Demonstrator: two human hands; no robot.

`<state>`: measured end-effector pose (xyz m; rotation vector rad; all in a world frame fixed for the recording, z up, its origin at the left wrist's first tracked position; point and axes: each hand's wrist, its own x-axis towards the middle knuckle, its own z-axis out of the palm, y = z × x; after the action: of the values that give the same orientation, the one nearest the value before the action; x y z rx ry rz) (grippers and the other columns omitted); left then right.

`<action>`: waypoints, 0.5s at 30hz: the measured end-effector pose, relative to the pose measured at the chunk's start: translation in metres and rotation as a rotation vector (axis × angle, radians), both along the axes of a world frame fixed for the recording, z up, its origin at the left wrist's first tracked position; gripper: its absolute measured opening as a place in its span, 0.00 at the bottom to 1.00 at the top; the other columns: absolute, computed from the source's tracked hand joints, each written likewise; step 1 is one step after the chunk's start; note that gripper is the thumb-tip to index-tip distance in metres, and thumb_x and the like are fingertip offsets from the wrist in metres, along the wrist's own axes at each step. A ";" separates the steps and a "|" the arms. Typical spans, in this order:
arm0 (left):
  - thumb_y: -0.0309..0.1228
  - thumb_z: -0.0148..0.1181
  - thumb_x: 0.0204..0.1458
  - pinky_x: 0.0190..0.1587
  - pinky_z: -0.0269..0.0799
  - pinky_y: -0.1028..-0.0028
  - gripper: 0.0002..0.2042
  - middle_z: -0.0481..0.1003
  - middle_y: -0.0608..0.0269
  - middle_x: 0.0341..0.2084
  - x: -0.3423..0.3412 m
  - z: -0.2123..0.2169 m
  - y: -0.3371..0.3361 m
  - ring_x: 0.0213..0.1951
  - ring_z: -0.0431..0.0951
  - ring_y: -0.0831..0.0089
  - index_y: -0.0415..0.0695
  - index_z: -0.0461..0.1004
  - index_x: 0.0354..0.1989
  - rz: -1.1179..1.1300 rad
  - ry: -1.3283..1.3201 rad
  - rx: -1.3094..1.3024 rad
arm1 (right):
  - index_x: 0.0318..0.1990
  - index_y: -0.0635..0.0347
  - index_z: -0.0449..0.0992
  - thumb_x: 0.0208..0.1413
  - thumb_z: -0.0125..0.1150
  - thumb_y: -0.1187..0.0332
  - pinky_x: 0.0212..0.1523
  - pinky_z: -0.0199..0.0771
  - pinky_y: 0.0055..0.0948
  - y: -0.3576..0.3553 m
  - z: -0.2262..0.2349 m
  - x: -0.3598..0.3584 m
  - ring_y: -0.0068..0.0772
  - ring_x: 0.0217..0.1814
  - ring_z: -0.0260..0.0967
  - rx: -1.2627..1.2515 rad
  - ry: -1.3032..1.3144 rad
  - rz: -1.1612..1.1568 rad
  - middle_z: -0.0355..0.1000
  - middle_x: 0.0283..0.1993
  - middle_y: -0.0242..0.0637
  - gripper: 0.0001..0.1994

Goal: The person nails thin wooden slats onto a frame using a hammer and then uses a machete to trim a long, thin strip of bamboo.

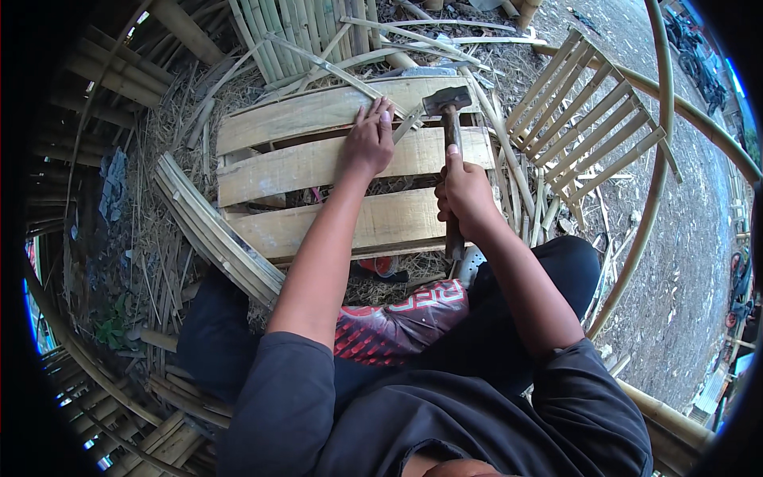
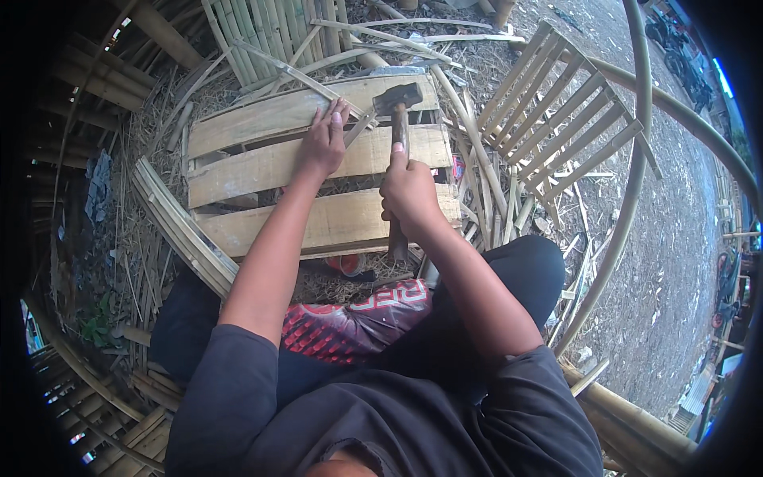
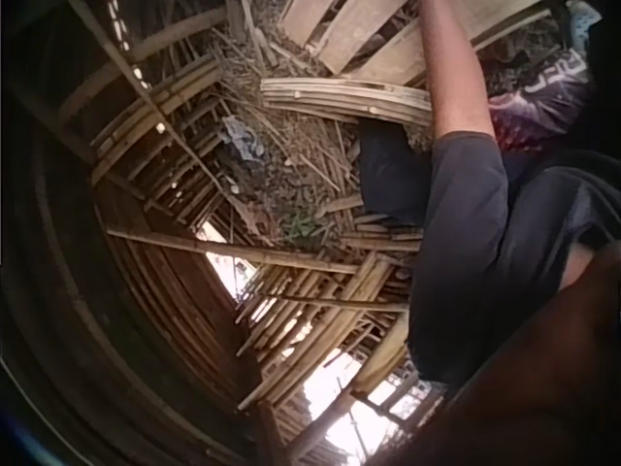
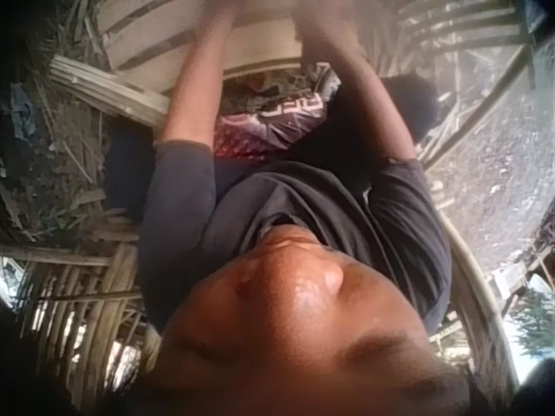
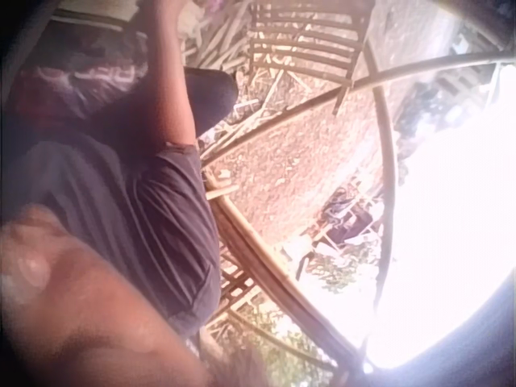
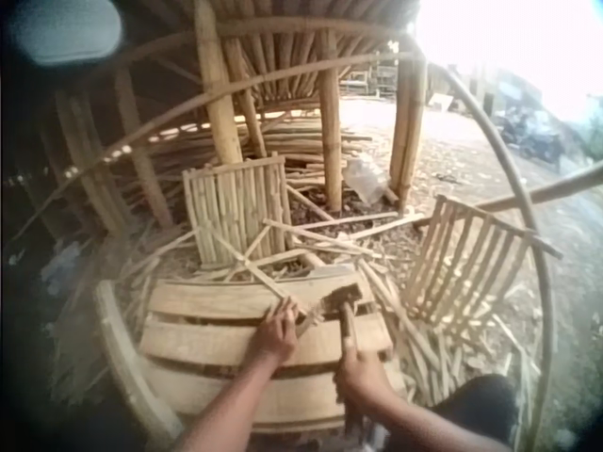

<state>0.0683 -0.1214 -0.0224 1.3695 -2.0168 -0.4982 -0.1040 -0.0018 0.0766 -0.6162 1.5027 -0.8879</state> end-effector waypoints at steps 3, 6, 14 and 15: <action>0.42 0.24 0.72 0.77 0.44 0.56 0.30 0.65 0.48 0.69 -0.006 0.001 0.000 0.73 0.58 0.54 0.37 0.70 0.65 -0.007 0.013 -0.020 | 0.28 0.55 0.61 0.72 0.46 0.44 0.18 0.58 0.32 -0.007 -0.010 0.003 0.26 0.15 0.51 0.032 0.031 0.004 0.57 0.19 0.29 0.26; 0.40 0.30 0.72 0.77 0.45 0.59 0.27 0.66 0.48 0.69 -0.002 0.003 0.001 0.73 0.59 0.57 0.37 0.72 0.64 0.002 0.039 -0.016 | 0.29 0.55 0.61 0.72 0.46 0.45 0.20 0.59 0.31 -0.010 -0.003 0.003 0.26 0.17 0.52 0.069 -0.026 0.031 0.59 0.20 0.30 0.25; 0.40 0.30 0.72 0.77 0.45 0.59 0.27 0.65 0.48 0.69 -0.004 0.002 0.000 0.73 0.59 0.57 0.37 0.72 0.64 0.008 0.037 -0.026 | 0.29 0.54 0.61 0.72 0.45 0.44 0.19 0.58 0.31 -0.013 -0.009 -0.003 0.24 0.17 0.51 0.015 -0.027 -0.055 0.56 0.20 0.28 0.25; 0.40 0.30 0.72 0.77 0.45 0.59 0.27 0.65 0.48 0.69 -0.004 0.001 0.000 0.73 0.59 0.57 0.37 0.72 0.64 0.006 0.037 -0.024 | 0.30 0.55 0.62 0.72 0.46 0.45 0.20 0.59 0.31 -0.014 -0.010 -0.002 0.25 0.17 0.51 0.045 -0.041 0.064 0.56 0.20 0.28 0.25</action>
<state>0.0645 -0.1216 -0.0212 1.3421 -1.9824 -0.4912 -0.1058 -0.0159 0.0667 -0.6063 1.4545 -0.8113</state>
